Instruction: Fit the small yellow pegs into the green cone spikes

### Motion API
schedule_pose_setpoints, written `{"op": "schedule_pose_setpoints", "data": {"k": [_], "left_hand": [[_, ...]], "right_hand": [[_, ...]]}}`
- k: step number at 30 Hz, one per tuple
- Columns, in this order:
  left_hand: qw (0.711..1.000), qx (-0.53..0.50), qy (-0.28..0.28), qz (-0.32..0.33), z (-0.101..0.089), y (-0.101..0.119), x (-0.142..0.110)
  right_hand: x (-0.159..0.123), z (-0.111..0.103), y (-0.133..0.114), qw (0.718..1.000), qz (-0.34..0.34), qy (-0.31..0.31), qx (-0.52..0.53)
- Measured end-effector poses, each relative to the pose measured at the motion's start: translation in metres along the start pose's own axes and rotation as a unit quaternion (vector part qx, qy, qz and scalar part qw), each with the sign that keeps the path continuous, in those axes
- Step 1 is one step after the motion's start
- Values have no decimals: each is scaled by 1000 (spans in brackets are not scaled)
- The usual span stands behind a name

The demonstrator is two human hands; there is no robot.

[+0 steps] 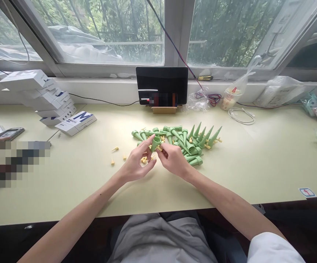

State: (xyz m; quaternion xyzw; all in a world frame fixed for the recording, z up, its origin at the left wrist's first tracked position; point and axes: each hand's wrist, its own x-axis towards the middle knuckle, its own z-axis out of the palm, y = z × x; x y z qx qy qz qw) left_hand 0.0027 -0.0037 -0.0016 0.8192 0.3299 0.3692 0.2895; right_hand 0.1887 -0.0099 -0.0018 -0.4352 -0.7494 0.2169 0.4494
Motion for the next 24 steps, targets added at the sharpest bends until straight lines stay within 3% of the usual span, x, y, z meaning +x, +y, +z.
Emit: {"op": "schedule_pose_setpoints", "data": {"k": [3, 6, 11, 14, 24], "left_hand": [[1000, 2, 0, -1, 0, 0, 0], [1000, 1, 2, -1, 1, 0, 0], [1000, -6, 3, -1, 0, 2, 0], [1000, -6, 2, -4, 0, 2, 0], [1000, 1, 1, -5, 0, 0, 0]], "right_hand": [[0, 0, 1, 1000, -4, -5, -4], [1, -3, -1, 996, 56, -28, 62], [3, -5, -5, 964, 143, -68, 213], [4, -5, -5, 952, 163, -77, 247], [1, -3, -7, 994, 79, -36, 69]]}}
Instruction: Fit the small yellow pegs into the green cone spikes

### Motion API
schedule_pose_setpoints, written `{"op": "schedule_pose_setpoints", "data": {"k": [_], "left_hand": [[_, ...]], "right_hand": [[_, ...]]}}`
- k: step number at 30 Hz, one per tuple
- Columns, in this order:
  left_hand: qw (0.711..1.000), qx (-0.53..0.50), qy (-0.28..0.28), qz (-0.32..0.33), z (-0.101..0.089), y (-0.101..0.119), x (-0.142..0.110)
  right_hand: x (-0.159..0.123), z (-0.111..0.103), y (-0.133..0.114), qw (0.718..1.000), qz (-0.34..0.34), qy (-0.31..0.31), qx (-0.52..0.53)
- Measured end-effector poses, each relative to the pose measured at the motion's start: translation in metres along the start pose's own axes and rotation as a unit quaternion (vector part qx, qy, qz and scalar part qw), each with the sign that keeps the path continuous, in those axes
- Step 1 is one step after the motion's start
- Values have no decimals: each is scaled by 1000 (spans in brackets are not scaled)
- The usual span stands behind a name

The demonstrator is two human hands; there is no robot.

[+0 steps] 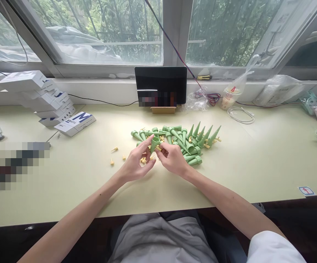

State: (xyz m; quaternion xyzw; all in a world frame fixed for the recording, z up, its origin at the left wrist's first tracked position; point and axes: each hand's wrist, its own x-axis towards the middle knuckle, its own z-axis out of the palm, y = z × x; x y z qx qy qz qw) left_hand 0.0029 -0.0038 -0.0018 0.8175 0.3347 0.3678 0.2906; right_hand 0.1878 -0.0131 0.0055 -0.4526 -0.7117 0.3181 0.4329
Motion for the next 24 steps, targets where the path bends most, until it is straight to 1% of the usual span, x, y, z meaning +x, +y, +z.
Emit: {"op": "schedule_pose_setpoints", "data": {"k": [7, 11, 18, 21, 24], "left_hand": [[1000, 5, -1, -3, 1, -1, 1], [1000, 15, 1, -11, 1, 0, 1], [999, 28, -4, -41, 2, 2, 1], [998, 9, -5, -66, 2, 4, 2], [995, -22, -13, -92, -1, 4, 3]], "right_hand": [[0, 1, 2, 1000, 3, -2, 9], [0, 1, 2, 999, 17, -13, 28], [3, -1, 4, 988, 59, -52, 134], [5, -1, 5, 982, 68, -68, 160], [5, -1, 6, 979, 64, -69, 179]]}}
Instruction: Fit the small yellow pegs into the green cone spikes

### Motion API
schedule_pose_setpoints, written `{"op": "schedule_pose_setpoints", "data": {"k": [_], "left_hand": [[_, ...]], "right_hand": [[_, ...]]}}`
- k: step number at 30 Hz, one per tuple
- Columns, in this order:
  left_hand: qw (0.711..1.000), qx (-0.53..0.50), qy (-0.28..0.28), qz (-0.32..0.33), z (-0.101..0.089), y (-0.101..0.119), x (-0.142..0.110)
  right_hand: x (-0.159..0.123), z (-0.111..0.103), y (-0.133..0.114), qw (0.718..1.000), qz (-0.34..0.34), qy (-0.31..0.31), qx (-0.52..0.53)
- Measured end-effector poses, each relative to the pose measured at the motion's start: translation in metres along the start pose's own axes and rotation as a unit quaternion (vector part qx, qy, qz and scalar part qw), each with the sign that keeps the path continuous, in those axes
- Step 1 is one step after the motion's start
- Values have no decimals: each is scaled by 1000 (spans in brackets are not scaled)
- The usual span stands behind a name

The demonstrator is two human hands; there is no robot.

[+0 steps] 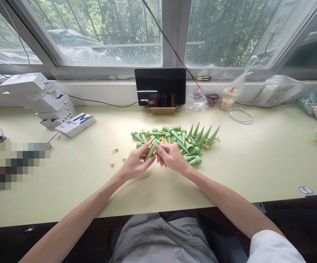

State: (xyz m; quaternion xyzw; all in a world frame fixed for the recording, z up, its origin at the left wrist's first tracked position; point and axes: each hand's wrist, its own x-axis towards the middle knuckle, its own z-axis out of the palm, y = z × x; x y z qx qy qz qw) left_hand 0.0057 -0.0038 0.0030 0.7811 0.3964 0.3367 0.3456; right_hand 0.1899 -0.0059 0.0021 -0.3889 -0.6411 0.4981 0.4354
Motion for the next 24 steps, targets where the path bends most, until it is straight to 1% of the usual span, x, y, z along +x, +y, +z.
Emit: {"op": "schedule_pose_setpoints", "data": {"k": [4, 6, 14, 18, 24], "left_hand": [[996, -64, -32, -47, -3, -1, 1], [993, -91, -46, -58, -3, -1, 2], [991, -110, -54, -51, -2, -4, 1], [994, -84, -50, -53, -3, -5, 2], [998, 39, -19, -36, -5, -3, 2]], "right_hand": [[-1, 0, -1, 1000, -23, 4, -9], [-2, 1, -1, 999, -29, 10, -21], [-3, 1, -2, 999, -30, 14, -41], [-3, 1, -3, 998, -29, 27, -56], [-2, -1, -3, 995, -26, 57, -74]]}}
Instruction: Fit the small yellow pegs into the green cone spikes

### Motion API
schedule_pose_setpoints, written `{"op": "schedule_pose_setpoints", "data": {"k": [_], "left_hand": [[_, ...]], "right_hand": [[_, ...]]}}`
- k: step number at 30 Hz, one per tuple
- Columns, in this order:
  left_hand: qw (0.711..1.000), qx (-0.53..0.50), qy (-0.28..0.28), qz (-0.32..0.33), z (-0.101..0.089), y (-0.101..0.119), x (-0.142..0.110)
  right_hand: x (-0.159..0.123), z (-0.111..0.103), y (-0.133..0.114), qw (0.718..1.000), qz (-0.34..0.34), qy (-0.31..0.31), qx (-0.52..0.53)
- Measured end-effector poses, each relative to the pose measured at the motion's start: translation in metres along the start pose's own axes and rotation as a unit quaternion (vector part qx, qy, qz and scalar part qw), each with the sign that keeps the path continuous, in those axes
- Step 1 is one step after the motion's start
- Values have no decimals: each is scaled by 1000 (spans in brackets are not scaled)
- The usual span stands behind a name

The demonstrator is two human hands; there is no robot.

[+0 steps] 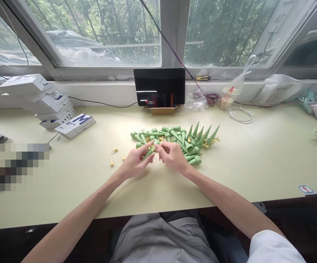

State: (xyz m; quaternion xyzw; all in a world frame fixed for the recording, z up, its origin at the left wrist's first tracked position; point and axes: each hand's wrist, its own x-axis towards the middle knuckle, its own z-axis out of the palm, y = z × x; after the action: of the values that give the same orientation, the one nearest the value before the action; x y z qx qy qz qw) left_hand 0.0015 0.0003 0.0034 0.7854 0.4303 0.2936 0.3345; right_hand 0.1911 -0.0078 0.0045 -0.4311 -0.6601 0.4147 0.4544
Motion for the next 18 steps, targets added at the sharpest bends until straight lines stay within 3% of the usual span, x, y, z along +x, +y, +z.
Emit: {"op": "schedule_pose_setpoints", "data": {"k": [5, 10, 14, 18], "left_hand": [[999, 24, 8, 26, -1, 4, -1], [996, -85, -9, -12, -5, 6, 2], [978, -196, -19, -74, -10, 9, 5], [984, -166, 2, -70, -11, 7, 6]], "right_hand": [[0, -1, 2, 1000, 16, 17, -21], [1, -1, -2, 995, -1, 45, -90], [1, -2, -3, 989, -48, 22, -140], [0, -1, -1, 978, -98, -20, -181]]}}
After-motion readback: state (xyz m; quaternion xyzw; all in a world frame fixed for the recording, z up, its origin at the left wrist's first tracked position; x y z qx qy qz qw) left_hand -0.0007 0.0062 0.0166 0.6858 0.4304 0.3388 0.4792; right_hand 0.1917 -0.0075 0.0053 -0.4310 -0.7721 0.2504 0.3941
